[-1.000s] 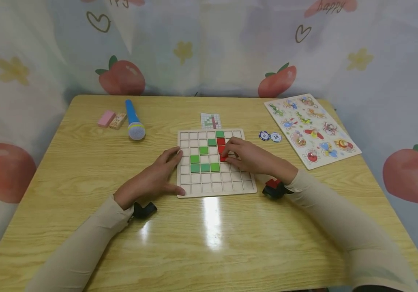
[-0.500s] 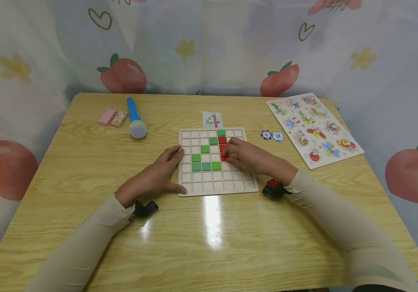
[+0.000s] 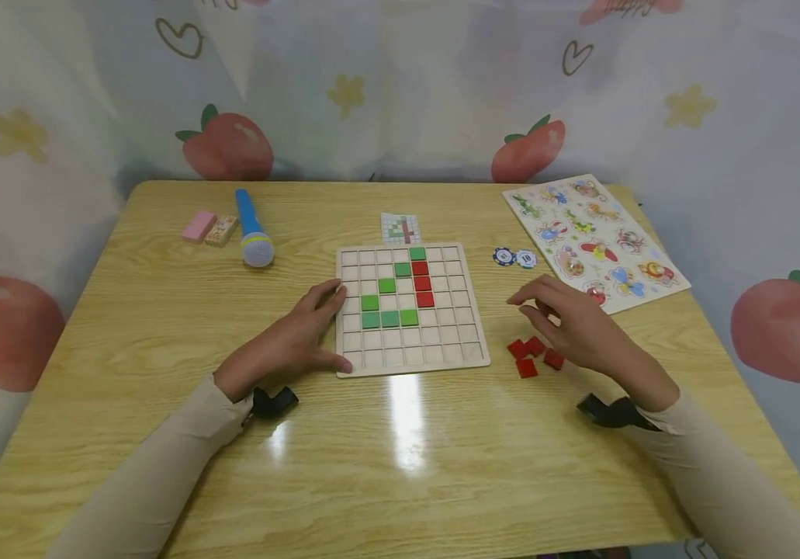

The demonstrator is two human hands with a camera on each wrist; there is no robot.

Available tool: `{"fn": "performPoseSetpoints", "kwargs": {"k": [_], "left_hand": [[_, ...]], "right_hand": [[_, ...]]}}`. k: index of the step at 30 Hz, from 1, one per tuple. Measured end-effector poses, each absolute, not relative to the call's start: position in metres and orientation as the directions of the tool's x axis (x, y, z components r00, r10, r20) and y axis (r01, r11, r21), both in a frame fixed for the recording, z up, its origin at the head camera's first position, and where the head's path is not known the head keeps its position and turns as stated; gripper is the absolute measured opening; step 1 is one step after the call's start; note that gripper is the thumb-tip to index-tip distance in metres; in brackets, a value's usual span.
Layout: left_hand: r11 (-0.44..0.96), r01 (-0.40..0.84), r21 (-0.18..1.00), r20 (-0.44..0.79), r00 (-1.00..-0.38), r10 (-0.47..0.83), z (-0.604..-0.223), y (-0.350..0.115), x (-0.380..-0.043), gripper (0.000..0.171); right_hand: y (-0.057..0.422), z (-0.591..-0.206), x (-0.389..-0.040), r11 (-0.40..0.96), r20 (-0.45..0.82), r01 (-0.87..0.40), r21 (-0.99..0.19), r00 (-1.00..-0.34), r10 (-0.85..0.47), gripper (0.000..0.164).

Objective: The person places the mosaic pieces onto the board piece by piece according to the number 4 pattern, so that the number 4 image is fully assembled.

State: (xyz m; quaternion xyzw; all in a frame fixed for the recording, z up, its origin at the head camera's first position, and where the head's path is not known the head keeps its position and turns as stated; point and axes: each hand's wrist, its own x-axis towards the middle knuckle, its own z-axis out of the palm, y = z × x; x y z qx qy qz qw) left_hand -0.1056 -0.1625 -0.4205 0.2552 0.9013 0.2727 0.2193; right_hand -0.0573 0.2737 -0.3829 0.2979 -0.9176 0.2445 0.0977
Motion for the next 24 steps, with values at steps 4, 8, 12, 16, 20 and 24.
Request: {"fn": "performPoseSetpoints", "kwargs": {"k": [4, 8, 12, 16, 20, 24], "left_hand": [[0.724, 0.336, 0.603, -0.259, -0.775, 0.576, -0.418, -0.165, -0.105, 0.128], [0.715, 0.331, 0.615, -0.254, -0.776, 0.578, -0.418, -0.165, -0.105, 0.127], [0.706, 0.334, 0.624, -0.253, -0.769, 0.587, -0.419, -0.163, -0.104, 0.127], [0.706, 0.346, 0.618, -0.242, -0.771, 0.590, -0.420, -0.163, -0.103, 0.126], [0.699, 0.351, 0.623, -0.228, -0.774, 0.591, -0.419, -0.164, -0.103, 0.126], [0.686, 0.347, 0.639, -0.224, -0.770, 0.598, -0.419, -0.164, -0.103, 0.125]], "right_hand": [[0.299, -0.391, -0.031, 0.753, 0.290, -0.510, -0.416, -0.859, -0.422, 0.034], [0.314, -0.403, -0.012, 0.791, 0.237, -0.433, -0.432, -0.901, -0.363, 0.033], [0.325, -0.416, 0.007, 0.807, 0.193, -0.358, -0.470, -0.934, -0.302, 0.033], [0.328, -0.425, 0.017, 0.815, 0.174, -0.317, -0.485, -0.948, -0.266, 0.035], [0.326, -0.430, 0.018, 0.823, 0.163, -0.307, -0.478, -0.952, -0.260, 0.034], [0.324, -0.432, 0.017, 0.833, 0.156, -0.304, -0.462, -0.953, -0.261, 0.032]]}}
